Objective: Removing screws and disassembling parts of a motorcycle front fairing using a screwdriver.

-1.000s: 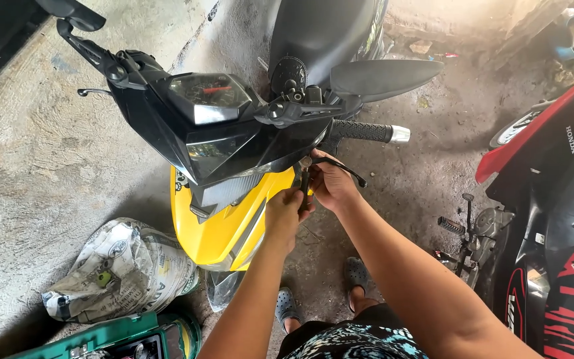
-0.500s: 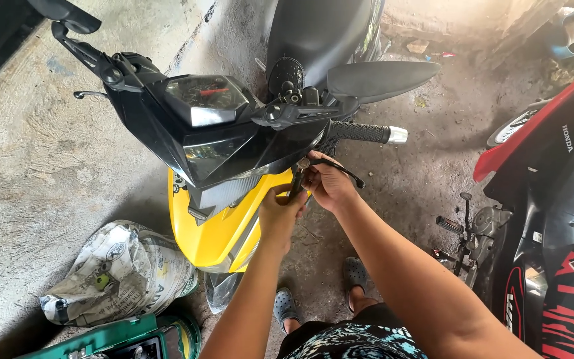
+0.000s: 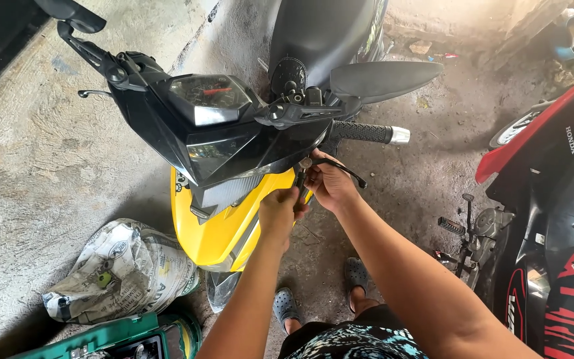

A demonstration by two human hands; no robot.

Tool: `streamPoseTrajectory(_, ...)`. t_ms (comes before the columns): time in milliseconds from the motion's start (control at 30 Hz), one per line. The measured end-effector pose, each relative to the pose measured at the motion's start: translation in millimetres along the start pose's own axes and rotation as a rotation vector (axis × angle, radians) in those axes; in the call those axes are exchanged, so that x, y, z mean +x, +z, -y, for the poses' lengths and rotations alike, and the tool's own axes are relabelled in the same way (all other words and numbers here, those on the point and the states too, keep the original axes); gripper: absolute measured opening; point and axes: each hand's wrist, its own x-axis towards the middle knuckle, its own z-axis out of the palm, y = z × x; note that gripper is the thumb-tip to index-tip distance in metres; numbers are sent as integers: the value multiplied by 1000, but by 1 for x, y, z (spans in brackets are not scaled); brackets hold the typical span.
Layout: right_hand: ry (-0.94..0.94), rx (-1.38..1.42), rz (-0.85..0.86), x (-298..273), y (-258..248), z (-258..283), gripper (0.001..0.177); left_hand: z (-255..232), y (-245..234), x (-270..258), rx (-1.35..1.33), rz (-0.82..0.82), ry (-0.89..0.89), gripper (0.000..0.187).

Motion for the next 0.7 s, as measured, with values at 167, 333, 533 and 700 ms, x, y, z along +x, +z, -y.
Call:
streamPoseTrajectory(167,16,34,-77,0,3,-2,13,-8,3,-6,-86,14,-77,30)
streamPoseTrajectory(333,15,86,-60,11,-9,-10,14,6,5,5,-61,14,74,20)
streamPoseTrajectory(533,34,94,-90,-2,10,-4,21,-5,9,-3,-21,88,-72,33)
streamPoseTrajectory(700,17,207,-98,5,11,-9,16,5,10,-2,27,-2,127,34)
